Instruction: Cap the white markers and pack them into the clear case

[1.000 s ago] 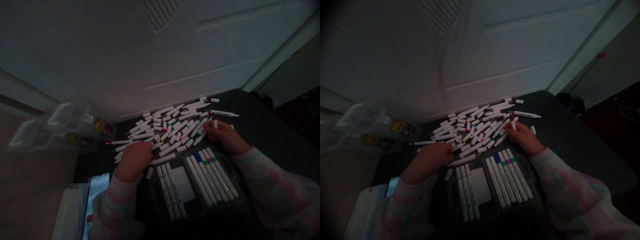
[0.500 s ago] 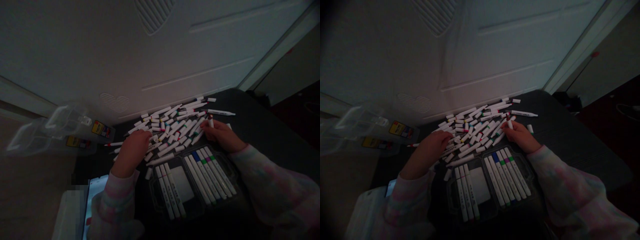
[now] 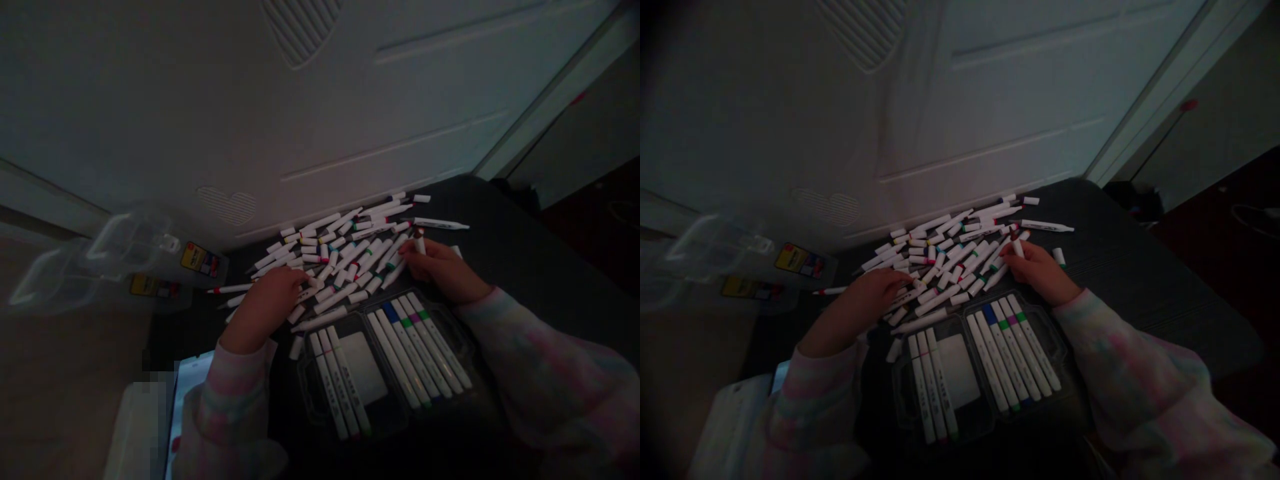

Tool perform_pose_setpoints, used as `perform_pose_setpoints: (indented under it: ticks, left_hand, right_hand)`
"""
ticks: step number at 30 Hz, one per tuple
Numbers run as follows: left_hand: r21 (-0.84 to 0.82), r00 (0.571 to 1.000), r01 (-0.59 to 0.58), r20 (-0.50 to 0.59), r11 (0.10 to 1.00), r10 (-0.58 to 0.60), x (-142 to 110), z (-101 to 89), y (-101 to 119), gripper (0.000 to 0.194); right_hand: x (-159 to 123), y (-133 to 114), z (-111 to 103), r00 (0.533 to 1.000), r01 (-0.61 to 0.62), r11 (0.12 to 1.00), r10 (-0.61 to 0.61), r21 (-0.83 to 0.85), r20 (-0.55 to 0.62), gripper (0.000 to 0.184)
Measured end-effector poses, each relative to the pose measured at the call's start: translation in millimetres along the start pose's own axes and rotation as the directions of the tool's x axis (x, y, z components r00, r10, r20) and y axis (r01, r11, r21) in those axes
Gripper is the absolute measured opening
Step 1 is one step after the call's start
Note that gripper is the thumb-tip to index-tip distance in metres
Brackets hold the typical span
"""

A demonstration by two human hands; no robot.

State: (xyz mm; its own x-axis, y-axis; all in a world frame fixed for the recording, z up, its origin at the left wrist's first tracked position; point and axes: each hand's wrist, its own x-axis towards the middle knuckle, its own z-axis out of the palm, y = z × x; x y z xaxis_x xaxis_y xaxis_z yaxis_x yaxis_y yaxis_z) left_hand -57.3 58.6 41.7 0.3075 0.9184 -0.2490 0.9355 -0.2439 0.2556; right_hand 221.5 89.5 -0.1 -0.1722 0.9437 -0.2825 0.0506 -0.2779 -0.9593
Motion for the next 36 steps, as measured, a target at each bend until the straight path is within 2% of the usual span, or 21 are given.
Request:
perform_pose_setpoints:
  ticks: [4,9,13,18,23,26,31,36]
  left_hand:
    - [-0.037,1.000,0.002,-0.022,0.999,-0.003,0,-0.3,2,0.032]
    - [-0.084,0.996,-0.088,-0.022,0.993,0.086,3,5.0,9,0.023]
    - [-0.105,0.994,-0.107,-0.037,0.989,0.103,4,5.6,8,0.020]
    - [-0.109,0.993,-0.083,-0.094,0.991,0.073,3,1.1,3,0.026]
    - [-0.048,0.983,-0.122,-0.146,0.991,0.113,6,5.5,0,0.029]
    - [-0.019,0.982,-0.084,-0.171,0.996,0.079,7,8.3,-1,0.034]
    - [0.039,0.973,0.045,-0.229,0.998,-0.034,8,8.6,-8,0.040]
    - [0.070,0.980,0.085,-0.188,0.994,-0.071,8,7.9,-14,0.038]
  right_hand:
    - [0,1,-1,1.000,-0.004,1.000,0.004,0.006,0.010,0.013]
    - [0,0,0,1.000,-0.010,1.000,0.010,0.017,0.006,0.013]
    - [0,-2,1,1.000,-0.007,1.000,0.007,0.011,0.006,0.012]
    - [1,0,0,1.000,-0.007,1.000,0.007,0.021,0.017,0.011]
    - [1,1,-1,1.000,0.001,1.000,-0.001,-0.001,0.018,0.010]
    - [1,1,-1,1.000,0.003,1.000,-0.004,0.009,0.021,0.012]
    - [1,1,-1,0.999,0.000,1.000,-0.001,0.014,0.032,0.011]
    - [1,0,0,1.000,-0.011,1.000,0.011,0.007,0.019,0.009]
